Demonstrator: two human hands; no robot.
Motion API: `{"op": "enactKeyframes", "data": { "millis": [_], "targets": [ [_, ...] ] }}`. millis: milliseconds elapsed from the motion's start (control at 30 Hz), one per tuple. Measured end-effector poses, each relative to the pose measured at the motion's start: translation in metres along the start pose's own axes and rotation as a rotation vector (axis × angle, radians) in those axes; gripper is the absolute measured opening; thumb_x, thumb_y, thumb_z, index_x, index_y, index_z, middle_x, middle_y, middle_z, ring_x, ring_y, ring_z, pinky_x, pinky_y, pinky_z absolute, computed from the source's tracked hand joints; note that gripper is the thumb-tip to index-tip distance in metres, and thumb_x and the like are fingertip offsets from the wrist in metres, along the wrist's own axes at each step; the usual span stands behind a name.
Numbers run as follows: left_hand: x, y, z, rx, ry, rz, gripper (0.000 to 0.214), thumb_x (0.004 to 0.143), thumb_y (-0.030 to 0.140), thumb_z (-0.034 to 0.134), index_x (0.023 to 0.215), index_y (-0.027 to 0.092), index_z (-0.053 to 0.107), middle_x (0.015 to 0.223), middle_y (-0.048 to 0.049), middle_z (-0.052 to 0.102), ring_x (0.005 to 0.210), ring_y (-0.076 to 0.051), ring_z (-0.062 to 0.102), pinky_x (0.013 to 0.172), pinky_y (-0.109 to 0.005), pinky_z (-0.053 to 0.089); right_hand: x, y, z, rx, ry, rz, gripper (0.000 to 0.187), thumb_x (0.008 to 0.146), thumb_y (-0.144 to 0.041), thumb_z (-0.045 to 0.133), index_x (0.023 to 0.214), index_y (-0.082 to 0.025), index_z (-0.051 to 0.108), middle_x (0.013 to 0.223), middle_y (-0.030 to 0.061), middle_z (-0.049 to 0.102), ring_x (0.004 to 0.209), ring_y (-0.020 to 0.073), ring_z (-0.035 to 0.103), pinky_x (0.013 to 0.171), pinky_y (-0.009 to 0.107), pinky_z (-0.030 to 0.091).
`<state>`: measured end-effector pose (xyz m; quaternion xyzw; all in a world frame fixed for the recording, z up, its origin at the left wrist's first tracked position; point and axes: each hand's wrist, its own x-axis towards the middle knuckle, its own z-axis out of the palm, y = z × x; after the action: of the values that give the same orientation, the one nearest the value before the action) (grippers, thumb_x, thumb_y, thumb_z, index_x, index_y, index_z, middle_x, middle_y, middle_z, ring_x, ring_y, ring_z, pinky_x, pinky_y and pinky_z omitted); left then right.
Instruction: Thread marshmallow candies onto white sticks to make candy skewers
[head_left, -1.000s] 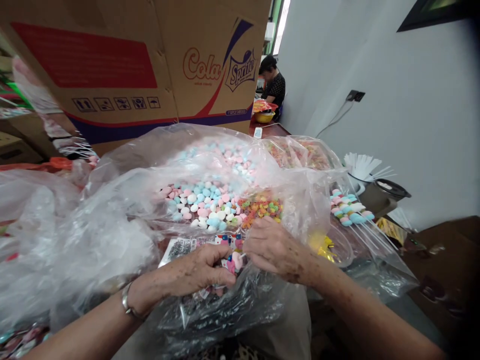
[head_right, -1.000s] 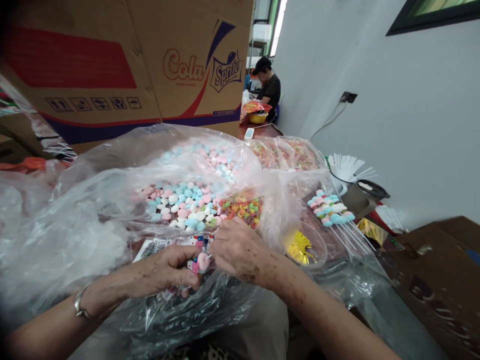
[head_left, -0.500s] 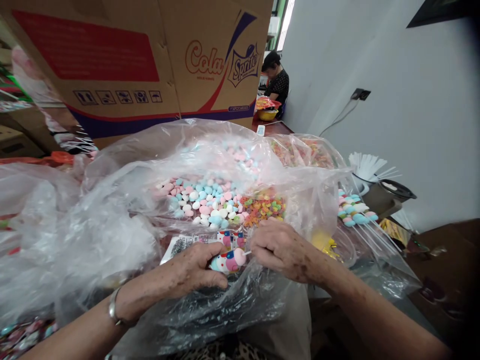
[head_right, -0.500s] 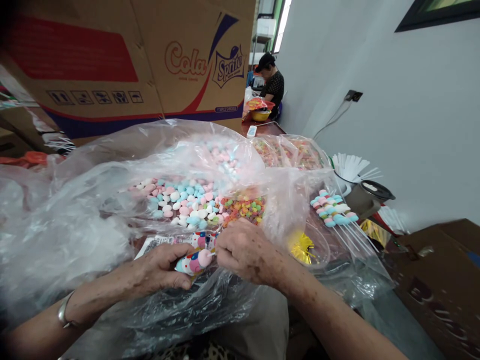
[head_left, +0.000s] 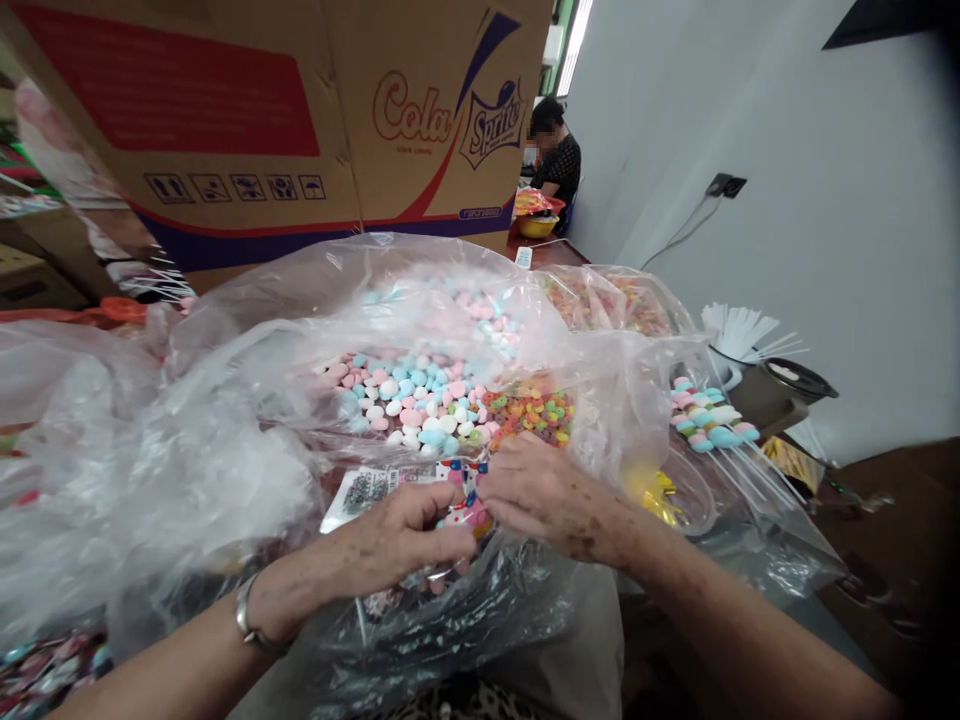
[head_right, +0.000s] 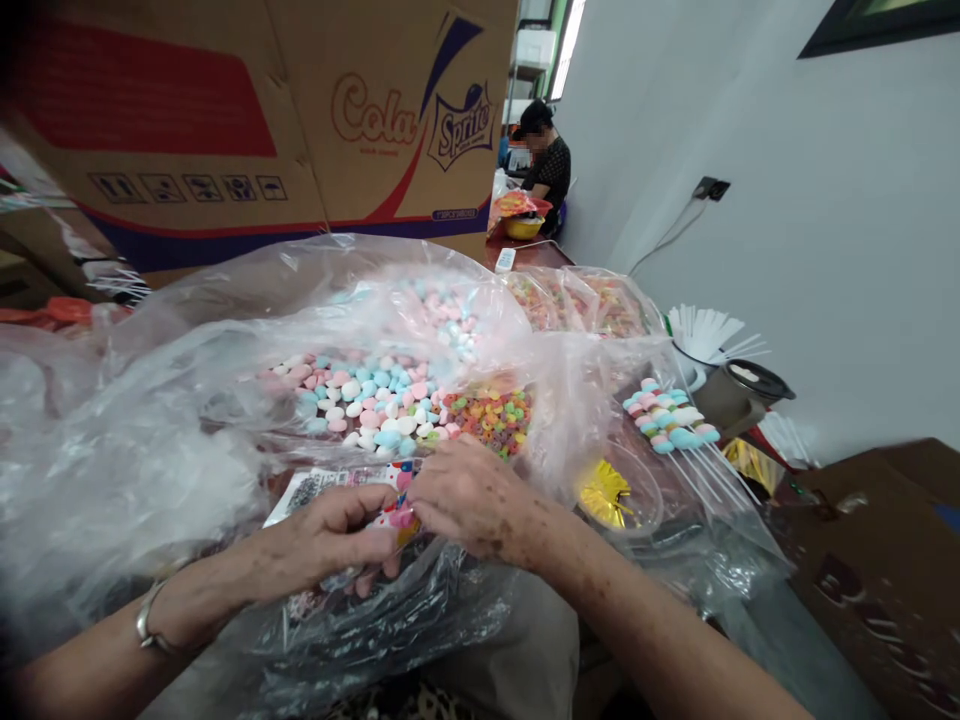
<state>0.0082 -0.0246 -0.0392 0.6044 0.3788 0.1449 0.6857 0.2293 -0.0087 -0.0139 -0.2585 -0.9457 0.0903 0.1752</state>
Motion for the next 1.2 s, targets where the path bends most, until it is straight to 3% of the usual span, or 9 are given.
{"op": "enactKeyframes", "data": {
  "millis": [133,367,500,600,733,833,933,1100,1200],
  "targets": [
    [0.0,0.006,0.004,-0.131,0.131,-0.058,0.042,0.089,0.061,0.053,0.09,0.02,0.062,0.077,-0.0027,0.07,0.055,-0.013,0.059,0.041,-0.018,0.036,-0.002,0.007,-0.01,0.06,0.216,0.16,0.02,0.101,-0.027,0.045,0.094,-0.016,0.061,0.087,0.0046,0.063,0.084,0.0163,0.055,0.077,0.029,0.042],
    [0.005,0.004,0.013,-0.062,0.342,0.095,0.037,0.091,0.048,0.053,0.068,0.02,0.058,0.049,0.0055,0.053,0.048,-0.012,0.051,0.047,-0.022,0.031,0.002,0.002,0.005,0.224,0.184,0.198,0.032,0.101,-0.028,0.04,0.073,-0.019,0.052,0.07,-0.0004,0.055,0.067,0.0124,0.05,0.066,0.025,0.039],
    [0.004,0.008,0.012,0.102,0.488,0.161,0.037,0.092,0.042,0.051,0.063,0.02,0.054,0.051,0.0057,0.051,0.052,-0.012,0.045,0.052,-0.023,0.032,0.005,-0.004,0.023,0.574,0.337,0.441,0.02,0.095,-0.039,0.05,0.088,-0.02,0.054,0.077,-0.0003,0.057,0.07,0.0134,0.053,0.065,0.025,0.042],
    [0.005,0.013,0.011,0.209,0.563,0.227,0.036,0.094,0.042,0.05,0.064,0.021,0.052,0.056,0.0058,0.047,0.056,-0.012,0.041,0.052,-0.023,0.031,0.007,-0.012,0.036,0.921,0.449,0.62,0.041,0.083,-0.049,0.066,0.109,-0.021,0.051,0.088,0.0008,0.059,0.072,0.0138,0.054,0.063,0.025,0.045],
    [0.009,0.017,0.013,0.238,0.554,0.259,0.035,0.093,0.041,0.051,0.064,0.021,0.048,0.061,0.0051,0.045,0.057,-0.013,0.04,0.051,-0.024,0.03,0.009,-0.023,0.043,0.983,0.309,0.727,0.024,0.077,-0.037,0.072,0.083,-0.019,0.057,0.073,-0.0033,0.055,0.067,0.0117,0.048,0.059,0.023,0.041],
    [0.01,0.013,0.015,0.038,0.475,0.192,0.035,0.091,0.046,0.054,0.067,0.02,0.053,0.063,0.0039,0.051,0.058,-0.013,0.045,0.052,-0.022,0.035,0.008,-0.027,0.044,0.897,0.38,0.746,0.017,0.082,-0.032,0.063,0.073,-0.019,0.056,0.067,-0.0039,0.053,0.064,0.011,0.045,0.058,0.023,0.038],
    [0.009,0.006,0.015,-0.286,0.345,0.147,0.031,0.081,0.045,0.07,0.073,0.017,0.058,0.064,0.0041,0.055,0.056,-0.01,0.045,0.051,-0.02,0.036,0.005,-0.028,0.047,0.934,0.441,0.731,0.015,0.083,-0.032,0.06,0.076,-0.019,0.057,0.066,-0.0038,0.053,0.064,0.0116,0.047,0.058,0.023,0.038],
    [0.008,0.003,0.013,-0.57,0.298,0.075,0.029,0.069,0.036,0.081,0.068,0.014,0.063,0.056,0.0033,0.056,0.048,-0.008,0.048,0.044,-0.017,0.038,0.001,-0.023,0.057,1.263,0.505,0.634,0.025,0.076,-0.032,0.071,0.096,-0.022,0.058,0.078,-0.0023,0.061,0.069,0.0124,0.056,0.064,0.024,0.046],
    [0.01,0.004,0.01,-0.59,0.12,-0.093,0.02,0.066,0.029,0.077,0.073,0.013,0.068,0.054,-0.0017,0.063,0.048,-0.017,0.063,0.041,-0.023,0.049,-0.004,-0.019,0.053,1.103,0.397,0.486,0.02,0.082,-0.031,0.068,0.098,-0.021,0.063,0.081,-0.0001,0.066,0.073,0.0138,0.06,0.069,0.027,0.049]
  ]
}}
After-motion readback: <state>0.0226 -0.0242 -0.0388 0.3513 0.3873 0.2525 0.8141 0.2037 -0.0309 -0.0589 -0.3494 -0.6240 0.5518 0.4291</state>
